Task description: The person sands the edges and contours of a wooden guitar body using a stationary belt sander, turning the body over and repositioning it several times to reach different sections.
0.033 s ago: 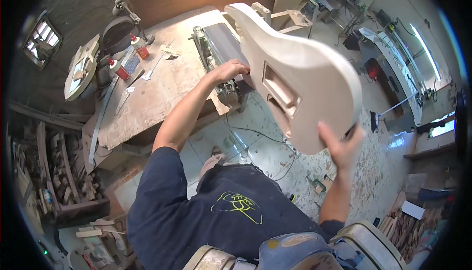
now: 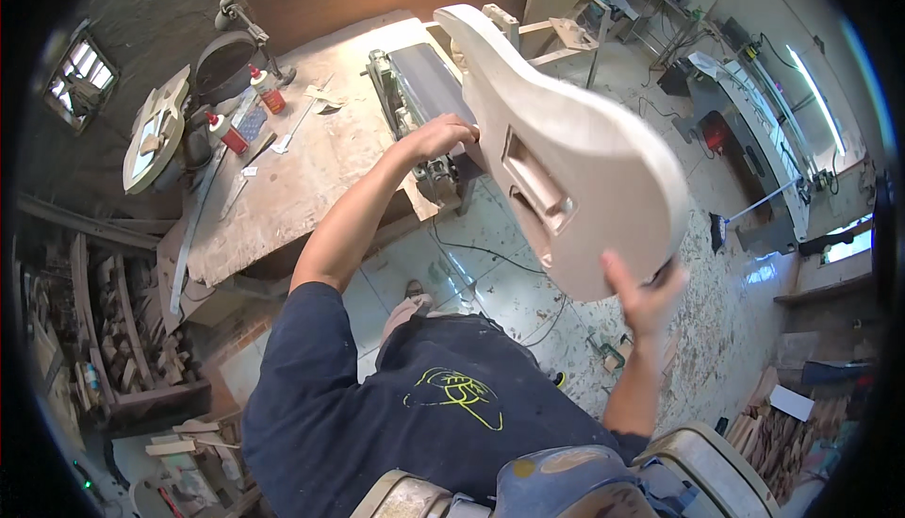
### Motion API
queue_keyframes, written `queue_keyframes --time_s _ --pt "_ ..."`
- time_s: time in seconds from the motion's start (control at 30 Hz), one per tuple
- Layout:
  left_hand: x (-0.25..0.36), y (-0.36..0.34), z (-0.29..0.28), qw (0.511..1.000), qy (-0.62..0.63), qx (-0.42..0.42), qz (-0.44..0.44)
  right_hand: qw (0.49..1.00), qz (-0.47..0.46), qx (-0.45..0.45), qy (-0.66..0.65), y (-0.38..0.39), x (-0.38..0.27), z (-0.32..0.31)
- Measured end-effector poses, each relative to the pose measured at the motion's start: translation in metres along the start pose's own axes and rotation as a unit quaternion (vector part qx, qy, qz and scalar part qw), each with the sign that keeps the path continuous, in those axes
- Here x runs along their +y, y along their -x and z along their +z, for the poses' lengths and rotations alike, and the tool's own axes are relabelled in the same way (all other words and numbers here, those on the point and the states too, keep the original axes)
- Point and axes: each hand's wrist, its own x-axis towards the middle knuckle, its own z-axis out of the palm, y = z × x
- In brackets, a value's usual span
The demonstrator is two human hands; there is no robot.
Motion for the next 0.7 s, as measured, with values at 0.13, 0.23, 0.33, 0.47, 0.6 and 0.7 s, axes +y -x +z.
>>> queue_keyframes --time_s 0.13,0.23,0.33,0.47,0.6,0.7 --pt "0.028 0.000 0.004 0.974 -0.219 -0.029 0.052 0.991 0.114 0.042 -0.061 0.088 0.078 0.031" --pt "0.042 0.005 -0.005 0.960 -0.271 -0.009 0.074 0.981 0.171 0.047 -0.079 0.112 0.114 0.068" --pt "0.038 -0.003 -0.013 0.939 -0.317 0.028 0.132 0.979 0.167 0.072 -0.096 0.120 0.132 0.096" --pt "0.035 -0.016 -0.020 0.921 -0.380 -0.030 0.083 0.983 0.139 0.084 -0.087 0.114 0.136 0.097" --pt "0.026 -0.003 -0.002 0.915 -0.366 -0.014 0.166 0.976 0.160 0.086 -0.118 0.117 0.129 0.083" --pt "0.035 0.008 0.002 0.952 -0.296 0.011 0.081 0.983 0.156 0.053 -0.078 0.111 0.116 0.059"
